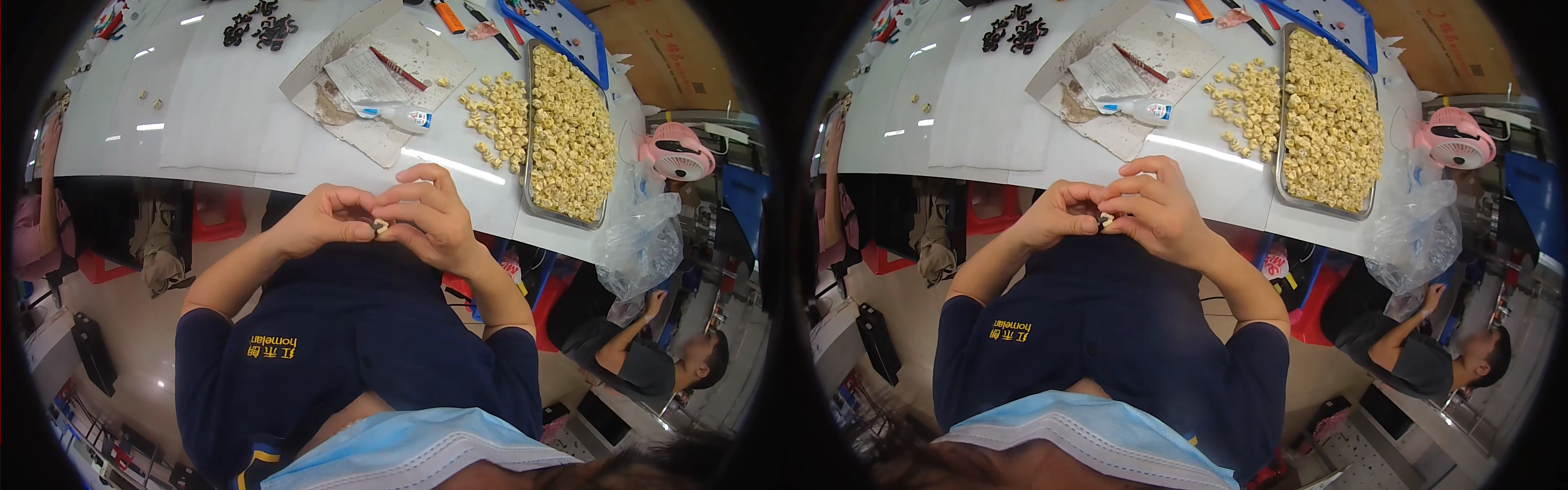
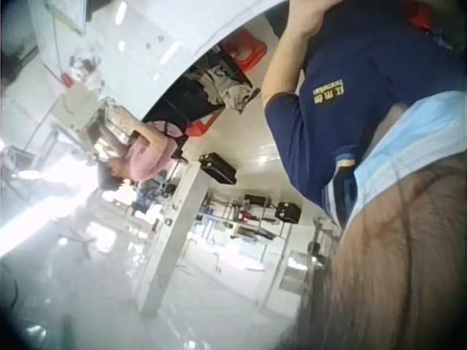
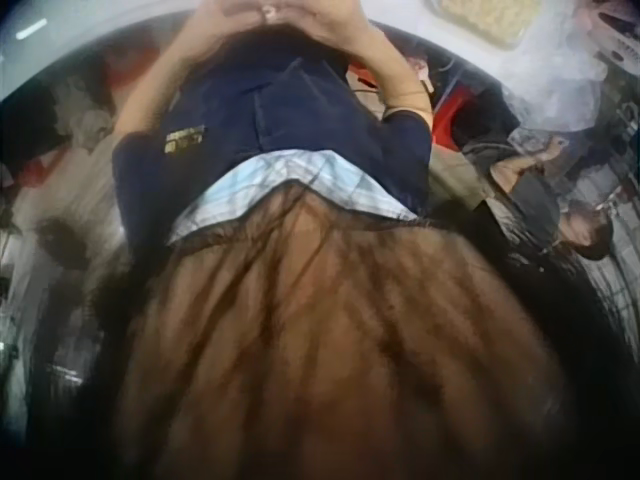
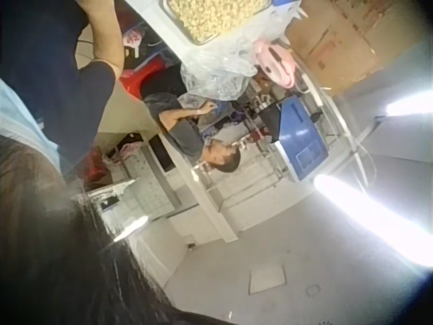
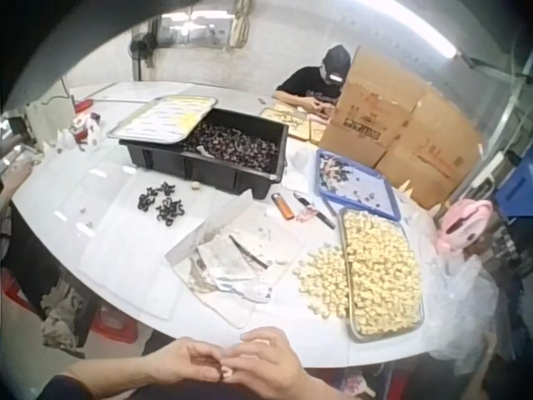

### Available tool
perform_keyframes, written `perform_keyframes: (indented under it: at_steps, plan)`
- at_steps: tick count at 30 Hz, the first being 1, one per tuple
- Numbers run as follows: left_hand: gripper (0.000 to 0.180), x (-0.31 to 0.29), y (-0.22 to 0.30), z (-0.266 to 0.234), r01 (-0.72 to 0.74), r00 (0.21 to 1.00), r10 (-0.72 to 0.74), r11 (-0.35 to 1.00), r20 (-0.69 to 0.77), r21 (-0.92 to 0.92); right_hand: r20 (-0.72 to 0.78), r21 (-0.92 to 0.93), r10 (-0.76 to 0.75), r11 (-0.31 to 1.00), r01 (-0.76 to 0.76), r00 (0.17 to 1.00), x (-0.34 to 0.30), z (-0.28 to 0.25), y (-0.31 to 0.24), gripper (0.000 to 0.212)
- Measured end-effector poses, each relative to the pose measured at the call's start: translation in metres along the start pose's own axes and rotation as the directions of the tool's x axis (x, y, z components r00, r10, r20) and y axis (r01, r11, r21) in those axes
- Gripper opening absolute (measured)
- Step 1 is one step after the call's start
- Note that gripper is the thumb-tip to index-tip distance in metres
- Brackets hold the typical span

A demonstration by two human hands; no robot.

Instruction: The person assembles small parts by applying glue from a bottle onto curved pieces, attaching them to small plastic blocks by hand, and placing the assembled pieces on the desk.

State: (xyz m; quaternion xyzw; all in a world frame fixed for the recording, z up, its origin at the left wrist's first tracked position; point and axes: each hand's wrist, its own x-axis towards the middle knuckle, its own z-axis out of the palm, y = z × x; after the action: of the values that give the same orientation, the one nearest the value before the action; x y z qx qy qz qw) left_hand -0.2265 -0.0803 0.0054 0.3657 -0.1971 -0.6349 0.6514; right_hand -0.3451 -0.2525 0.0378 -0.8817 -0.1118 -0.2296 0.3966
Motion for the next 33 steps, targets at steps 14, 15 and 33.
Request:
perform_keyframes:
  at_steps: [14, 15, 33]
  plan:
    - [0.022, 0.005, 0.003, 0.021, -0.085, 0.996, 0.078, 0.981, 0.047, 0.173, -0.019, 0.066, -0.006, 0.998, 0.007, 1.0, -0.008, -0.008, -0.004, 0.022]
    - [0.022, 0.005, 0.001, 0.024, -0.085, 0.996, 0.085, 0.984, 0.006, 0.155, -0.022, 0.066, -0.006, 0.998, 0.007, 1.0, -0.01, -0.006, -0.001, 0.022]
    - [0.026, 0.007, -0.015, 0.023, 0.013, 0.997, -0.043, 0.922, -0.068, -0.387, -0.187, 0.079, 0.114, 0.992, -0.101, 0.976, -0.014, 0.013, -0.002, 0.028]
